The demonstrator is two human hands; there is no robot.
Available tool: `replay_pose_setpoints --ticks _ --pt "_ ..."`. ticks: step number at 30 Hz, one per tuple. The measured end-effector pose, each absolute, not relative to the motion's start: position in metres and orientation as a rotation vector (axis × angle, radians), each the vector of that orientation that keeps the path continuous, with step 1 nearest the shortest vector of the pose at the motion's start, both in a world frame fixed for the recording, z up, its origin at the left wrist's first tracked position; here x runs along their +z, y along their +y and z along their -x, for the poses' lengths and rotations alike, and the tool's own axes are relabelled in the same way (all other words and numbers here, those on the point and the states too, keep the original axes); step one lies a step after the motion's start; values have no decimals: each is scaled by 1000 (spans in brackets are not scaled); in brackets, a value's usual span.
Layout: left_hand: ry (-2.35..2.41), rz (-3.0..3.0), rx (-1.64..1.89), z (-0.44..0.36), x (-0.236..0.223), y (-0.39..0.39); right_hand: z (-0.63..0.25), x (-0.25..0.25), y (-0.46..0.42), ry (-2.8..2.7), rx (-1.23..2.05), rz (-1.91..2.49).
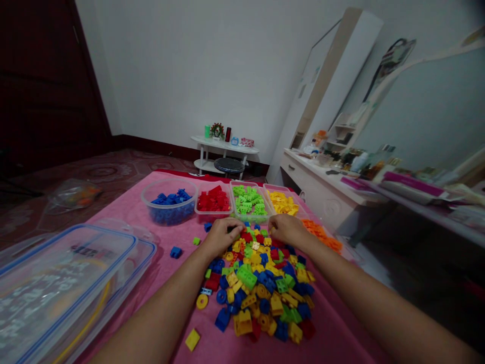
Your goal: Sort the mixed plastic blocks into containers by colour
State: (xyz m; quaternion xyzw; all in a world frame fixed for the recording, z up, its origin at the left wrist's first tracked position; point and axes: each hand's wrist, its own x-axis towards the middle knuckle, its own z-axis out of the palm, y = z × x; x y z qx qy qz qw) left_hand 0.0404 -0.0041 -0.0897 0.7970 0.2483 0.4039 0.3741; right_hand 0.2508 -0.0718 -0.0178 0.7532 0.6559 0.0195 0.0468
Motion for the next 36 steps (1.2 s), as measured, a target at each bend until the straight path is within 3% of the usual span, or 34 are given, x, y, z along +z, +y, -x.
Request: replay_pose_setpoints --ticks 7,26,33,36 --pt "630 -2047 1042 -41 -93 -2 -252 -15 -83 2212 -476 -2174" --pt "616 -2060 1038 -40 -93 -2 -246 -30 -94 2407 -392 -2195" --pt "626 -2040 1042 -40 -90 -4 -264 -4 -81 2231 -607 -2272" --pt "629 -2045 1038 -41 -92 -3 -289 13 -62 2057 -408 -2523"
